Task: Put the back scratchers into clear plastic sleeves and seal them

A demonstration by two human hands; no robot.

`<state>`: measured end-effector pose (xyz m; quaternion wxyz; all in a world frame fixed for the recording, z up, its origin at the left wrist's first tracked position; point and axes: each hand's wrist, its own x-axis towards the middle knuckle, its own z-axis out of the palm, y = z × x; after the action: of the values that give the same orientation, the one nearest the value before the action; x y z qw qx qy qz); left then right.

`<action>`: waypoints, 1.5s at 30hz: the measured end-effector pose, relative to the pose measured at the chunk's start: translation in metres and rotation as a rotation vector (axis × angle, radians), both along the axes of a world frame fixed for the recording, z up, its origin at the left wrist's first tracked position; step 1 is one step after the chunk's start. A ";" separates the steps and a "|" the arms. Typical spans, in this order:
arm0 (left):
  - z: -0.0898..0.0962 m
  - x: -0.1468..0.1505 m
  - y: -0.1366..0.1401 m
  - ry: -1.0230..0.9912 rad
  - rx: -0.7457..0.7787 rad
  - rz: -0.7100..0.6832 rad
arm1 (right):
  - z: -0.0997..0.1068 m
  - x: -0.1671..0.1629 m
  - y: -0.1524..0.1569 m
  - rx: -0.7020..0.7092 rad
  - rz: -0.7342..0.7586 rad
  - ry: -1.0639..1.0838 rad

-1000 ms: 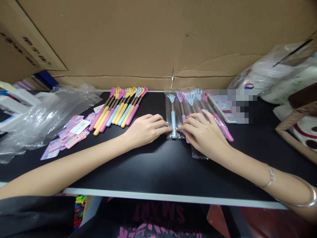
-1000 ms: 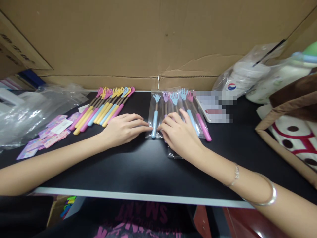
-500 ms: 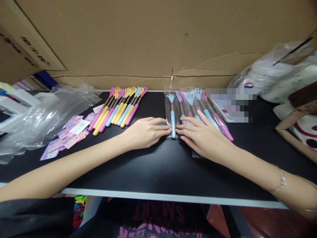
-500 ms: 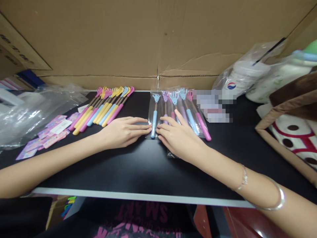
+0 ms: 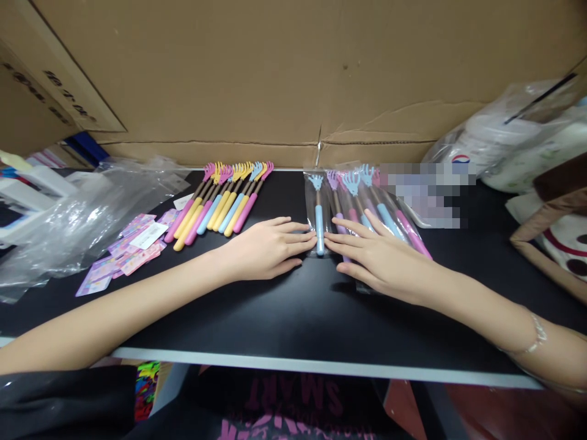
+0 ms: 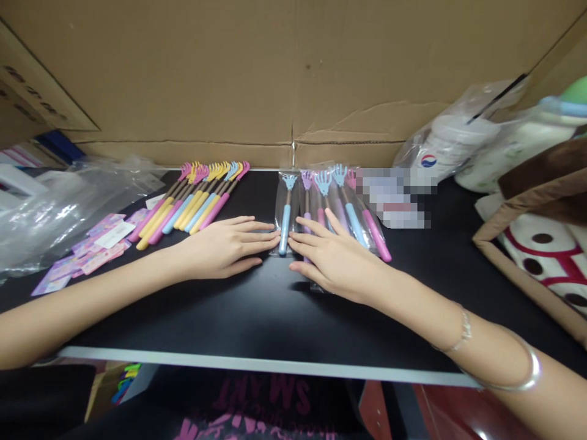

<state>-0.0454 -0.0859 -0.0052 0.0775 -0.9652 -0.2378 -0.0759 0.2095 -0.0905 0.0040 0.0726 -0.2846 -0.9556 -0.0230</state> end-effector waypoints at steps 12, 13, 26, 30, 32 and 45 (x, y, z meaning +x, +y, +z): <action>-0.002 -0.002 0.004 -0.055 0.113 -0.085 | -0.002 0.001 0.003 -0.065 0.037 -0.006; -0.003 -0.002 0.004 -0.050 0.108 -0.078 | -0.002 0.002 0.004 -0.065 0.037 -0.004; 0.006 -0.003 0.000 0.040 0.053 -0.033 | -0.003 0.006 0.011 -0.102 0.082 -0.051; 0.006 -0.004 0.002 0.045 0.034 -0.032 | -0.004 0.005 0.010 -0.080 0.096 -0.028; 0.005 -0.004 0.002 0.041 0.029 -0.028 | -0.005 0.005 0.010 -0.067 0.094 -0.043; -0.001 -0.005 0.012 -0.108 0.042 -0.013 | -0.004 0.003 0.012 -0.007 0.050 -0.019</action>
<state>-0.0504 -0.0740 -0.0058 0.0841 -0.9594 -0.2339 -0.1334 0.2121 -0.0788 0.0002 0.0634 -0.2608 -0.9631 -0.0207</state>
